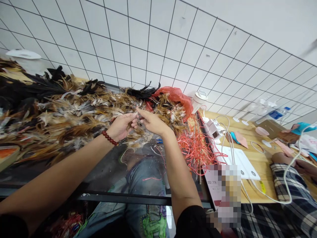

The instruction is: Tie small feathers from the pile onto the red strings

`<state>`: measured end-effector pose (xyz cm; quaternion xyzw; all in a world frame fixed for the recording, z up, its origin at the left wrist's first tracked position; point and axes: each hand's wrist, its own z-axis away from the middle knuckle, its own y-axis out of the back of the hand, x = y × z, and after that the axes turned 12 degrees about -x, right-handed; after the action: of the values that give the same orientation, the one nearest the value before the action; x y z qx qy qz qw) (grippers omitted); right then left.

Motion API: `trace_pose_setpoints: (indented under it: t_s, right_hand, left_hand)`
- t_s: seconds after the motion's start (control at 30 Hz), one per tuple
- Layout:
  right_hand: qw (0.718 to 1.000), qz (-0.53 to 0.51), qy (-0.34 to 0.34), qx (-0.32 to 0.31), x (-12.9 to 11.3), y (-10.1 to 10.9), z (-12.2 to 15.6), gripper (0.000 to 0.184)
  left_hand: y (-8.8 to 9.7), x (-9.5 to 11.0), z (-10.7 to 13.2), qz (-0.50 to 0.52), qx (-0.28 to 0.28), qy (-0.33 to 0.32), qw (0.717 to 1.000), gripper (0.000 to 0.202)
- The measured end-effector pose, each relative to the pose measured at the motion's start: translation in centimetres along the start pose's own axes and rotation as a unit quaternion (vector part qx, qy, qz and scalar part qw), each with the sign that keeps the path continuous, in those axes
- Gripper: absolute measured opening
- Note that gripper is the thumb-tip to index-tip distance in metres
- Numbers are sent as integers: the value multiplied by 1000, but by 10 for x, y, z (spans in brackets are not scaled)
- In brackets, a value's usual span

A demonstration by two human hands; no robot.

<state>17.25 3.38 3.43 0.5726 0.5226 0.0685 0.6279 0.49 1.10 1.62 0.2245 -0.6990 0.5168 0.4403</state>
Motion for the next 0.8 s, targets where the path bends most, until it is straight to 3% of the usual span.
trace_pose_setpoints:
  t_s: [0.33, 0.63, 0.8]
  right_hand:
    - [999, -6, 24, 39, -5, 5, 1, 43]
    - [988, -90, 9, 128, -13, 6, 1, 21]
    - [987, -86, -10, 138, -15, 6, 1, 18]
  left_hand:
    - [2, -2, -1, -1, -1, 1, 1000, 20]
    - [-5, 2, 5, -19, -67, 6, 998, 21]
    - [-7, 0, 5, -36, -91, 6, 995, 22]
